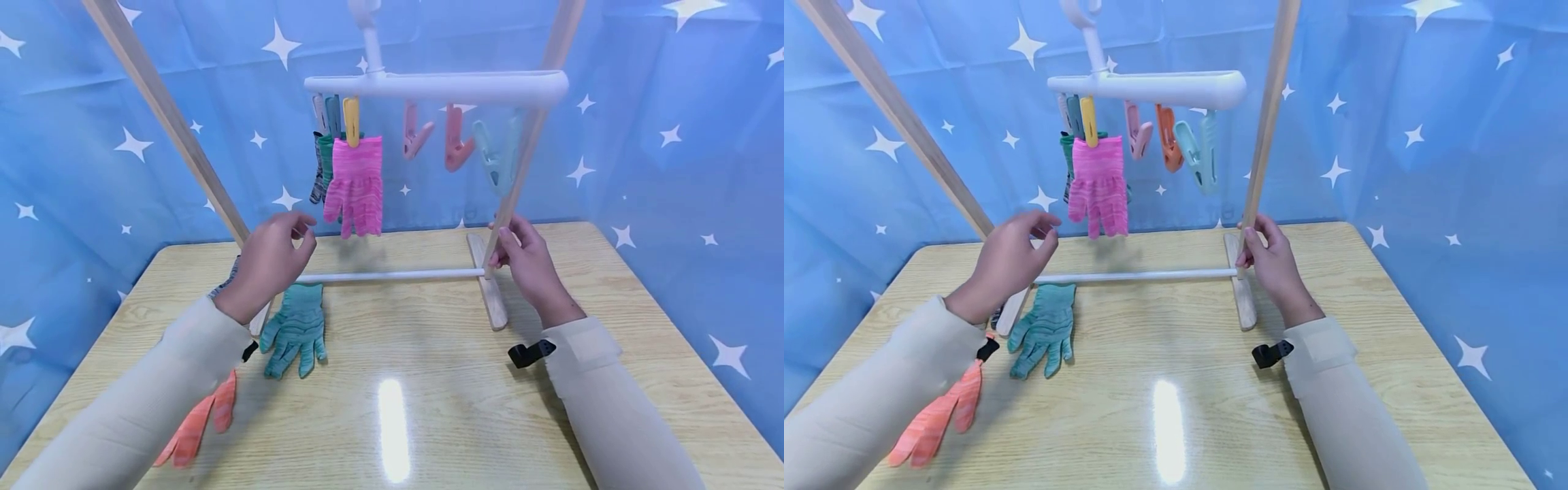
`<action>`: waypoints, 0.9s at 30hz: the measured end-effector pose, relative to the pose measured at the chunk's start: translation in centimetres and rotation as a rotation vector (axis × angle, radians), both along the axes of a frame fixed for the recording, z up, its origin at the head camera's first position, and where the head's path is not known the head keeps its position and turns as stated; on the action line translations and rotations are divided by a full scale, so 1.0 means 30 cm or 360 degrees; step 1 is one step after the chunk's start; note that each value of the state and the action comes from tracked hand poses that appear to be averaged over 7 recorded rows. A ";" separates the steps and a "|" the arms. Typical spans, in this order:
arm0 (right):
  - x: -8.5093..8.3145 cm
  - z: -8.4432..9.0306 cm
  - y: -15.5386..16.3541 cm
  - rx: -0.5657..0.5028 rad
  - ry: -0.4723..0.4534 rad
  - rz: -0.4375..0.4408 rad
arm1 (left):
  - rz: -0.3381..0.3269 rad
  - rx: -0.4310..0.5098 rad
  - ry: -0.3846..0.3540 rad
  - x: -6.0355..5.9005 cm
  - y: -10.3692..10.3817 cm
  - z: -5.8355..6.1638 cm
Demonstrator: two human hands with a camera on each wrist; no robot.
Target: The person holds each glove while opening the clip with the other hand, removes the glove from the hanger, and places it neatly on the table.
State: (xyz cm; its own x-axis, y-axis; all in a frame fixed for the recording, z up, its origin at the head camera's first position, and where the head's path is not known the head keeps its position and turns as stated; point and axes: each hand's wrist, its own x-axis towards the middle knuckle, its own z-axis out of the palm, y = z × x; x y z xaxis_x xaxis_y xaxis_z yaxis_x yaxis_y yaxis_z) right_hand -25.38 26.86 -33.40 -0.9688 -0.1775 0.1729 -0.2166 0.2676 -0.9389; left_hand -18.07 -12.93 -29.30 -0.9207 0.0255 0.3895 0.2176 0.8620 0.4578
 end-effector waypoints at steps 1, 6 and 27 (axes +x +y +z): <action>0.000 -0.001 0.000 -0.0002 0.0002 -0.0002 | -0.0004 0.0001 0.0012 -0.004 0.004 0.007; 0.001 -0.003 -0.003 -0.0006 0.0009 -0.0009 | -0.0001 0.0062 0.0092 -0.022 0.021 0.046; 0.000 -0.005 -0.004 0.0005 0.0013 -0.0014 | 0.0062 0.0326 0.0111 -0.118 0.121 0.225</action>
State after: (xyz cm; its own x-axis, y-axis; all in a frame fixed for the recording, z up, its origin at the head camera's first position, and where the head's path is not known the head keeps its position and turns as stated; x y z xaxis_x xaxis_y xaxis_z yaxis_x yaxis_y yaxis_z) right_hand -25.38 26.74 -33.55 -0.9689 -0.1695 0.1805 -0.2221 0.2723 -0.9362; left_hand -21.61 -9.30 -22.54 -0.8902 -0.0957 0.4454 0.2231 0.7609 0.6093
